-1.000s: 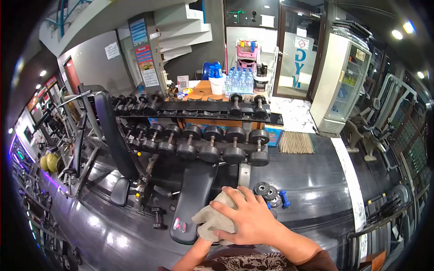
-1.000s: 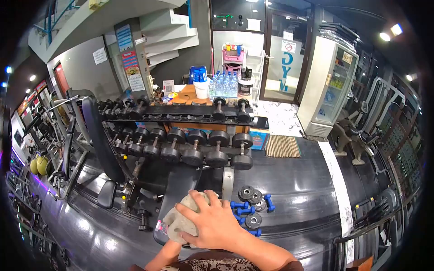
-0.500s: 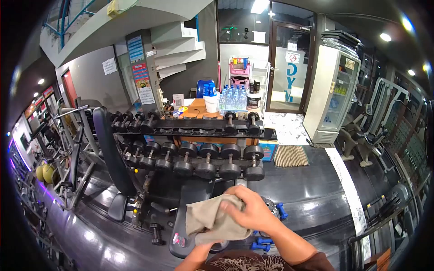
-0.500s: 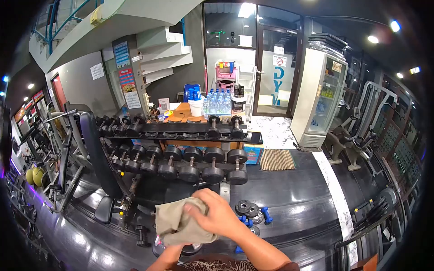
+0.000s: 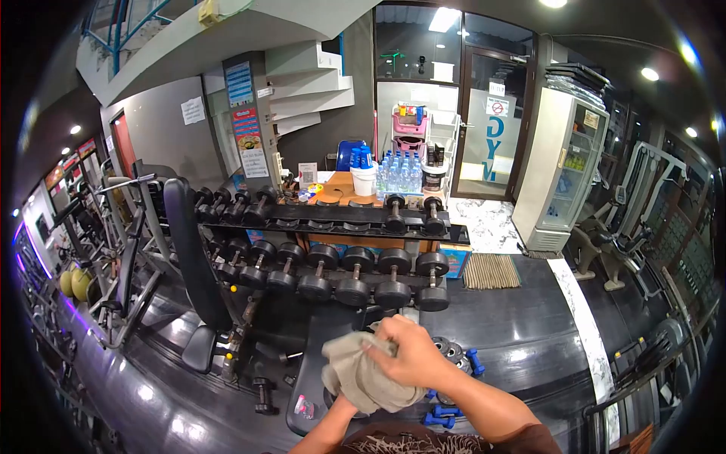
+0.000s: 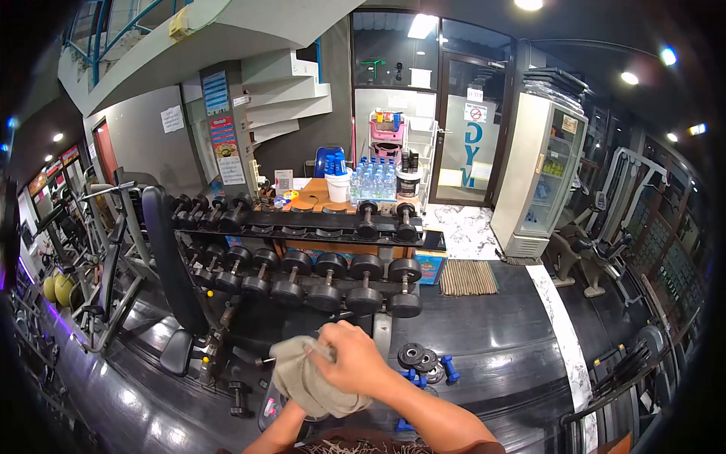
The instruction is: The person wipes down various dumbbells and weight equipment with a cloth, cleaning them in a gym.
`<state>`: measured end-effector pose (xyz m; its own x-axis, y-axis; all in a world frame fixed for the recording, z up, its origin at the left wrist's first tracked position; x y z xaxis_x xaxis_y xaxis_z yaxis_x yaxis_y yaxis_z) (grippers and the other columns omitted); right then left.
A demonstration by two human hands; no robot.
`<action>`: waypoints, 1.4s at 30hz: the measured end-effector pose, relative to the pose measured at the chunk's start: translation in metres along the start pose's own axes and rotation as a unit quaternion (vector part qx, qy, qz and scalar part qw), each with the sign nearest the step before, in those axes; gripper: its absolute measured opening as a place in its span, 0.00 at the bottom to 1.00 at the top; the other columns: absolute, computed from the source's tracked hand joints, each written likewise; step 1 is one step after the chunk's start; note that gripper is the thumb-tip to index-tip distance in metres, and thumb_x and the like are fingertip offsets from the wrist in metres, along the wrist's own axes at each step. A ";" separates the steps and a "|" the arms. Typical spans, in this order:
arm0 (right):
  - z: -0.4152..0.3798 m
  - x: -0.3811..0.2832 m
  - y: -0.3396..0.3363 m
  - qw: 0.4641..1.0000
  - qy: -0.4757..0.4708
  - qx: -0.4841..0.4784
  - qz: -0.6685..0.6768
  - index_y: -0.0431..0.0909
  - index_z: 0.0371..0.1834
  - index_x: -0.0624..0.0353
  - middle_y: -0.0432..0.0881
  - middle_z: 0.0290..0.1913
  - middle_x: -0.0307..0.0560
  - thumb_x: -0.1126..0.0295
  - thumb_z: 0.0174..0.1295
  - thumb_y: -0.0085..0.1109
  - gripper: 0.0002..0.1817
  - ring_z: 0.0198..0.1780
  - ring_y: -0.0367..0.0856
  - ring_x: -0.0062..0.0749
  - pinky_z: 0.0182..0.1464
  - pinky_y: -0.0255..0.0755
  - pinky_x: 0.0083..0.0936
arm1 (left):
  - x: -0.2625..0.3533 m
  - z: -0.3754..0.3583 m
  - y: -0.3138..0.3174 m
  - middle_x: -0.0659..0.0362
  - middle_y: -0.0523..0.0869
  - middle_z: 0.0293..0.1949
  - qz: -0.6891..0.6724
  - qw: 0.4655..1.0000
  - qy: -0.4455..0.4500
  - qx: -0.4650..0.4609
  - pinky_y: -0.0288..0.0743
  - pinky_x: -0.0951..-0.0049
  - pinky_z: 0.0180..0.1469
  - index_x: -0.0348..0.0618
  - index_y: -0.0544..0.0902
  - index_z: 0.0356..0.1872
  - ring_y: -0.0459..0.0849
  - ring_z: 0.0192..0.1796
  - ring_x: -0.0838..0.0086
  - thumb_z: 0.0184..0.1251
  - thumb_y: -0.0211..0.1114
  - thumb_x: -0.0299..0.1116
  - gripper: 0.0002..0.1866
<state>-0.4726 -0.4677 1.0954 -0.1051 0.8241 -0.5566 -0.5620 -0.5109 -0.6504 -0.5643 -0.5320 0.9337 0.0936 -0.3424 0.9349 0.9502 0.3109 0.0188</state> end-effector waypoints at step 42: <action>0.053 -0.031 0.011 0.934 -0.170 0.237 0.207 0.82 0.31 0.64 0.83 0.38 0.55 0.69 0.66 0.56 0.11 0.44 0.79 0.49 0.59 0.69 0.42 | 0.090 0.014 -0.053 0.55 0.71 0.67 -0.097 0.983 0.088 0.129 0.63 0.63 0.71 0.42 0.63 0.71 0.70 0.68 0.66 0.71 0.61 0.33 0.30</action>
<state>-0.5193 -0.4858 1.1327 -0.6035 0.6505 -0.4612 -0.7064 -0.7044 -0.0691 -0.6105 -0.5672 1.0213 -0.0103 -0.5589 0.8292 0.8508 0.4308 0.3010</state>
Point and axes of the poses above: each hand's wrist, its own z-axis towards the middle knuckle, its own y-axis out of the palm, x = y × z, the point moved 4 cm from there along z, towards the middle knuckle
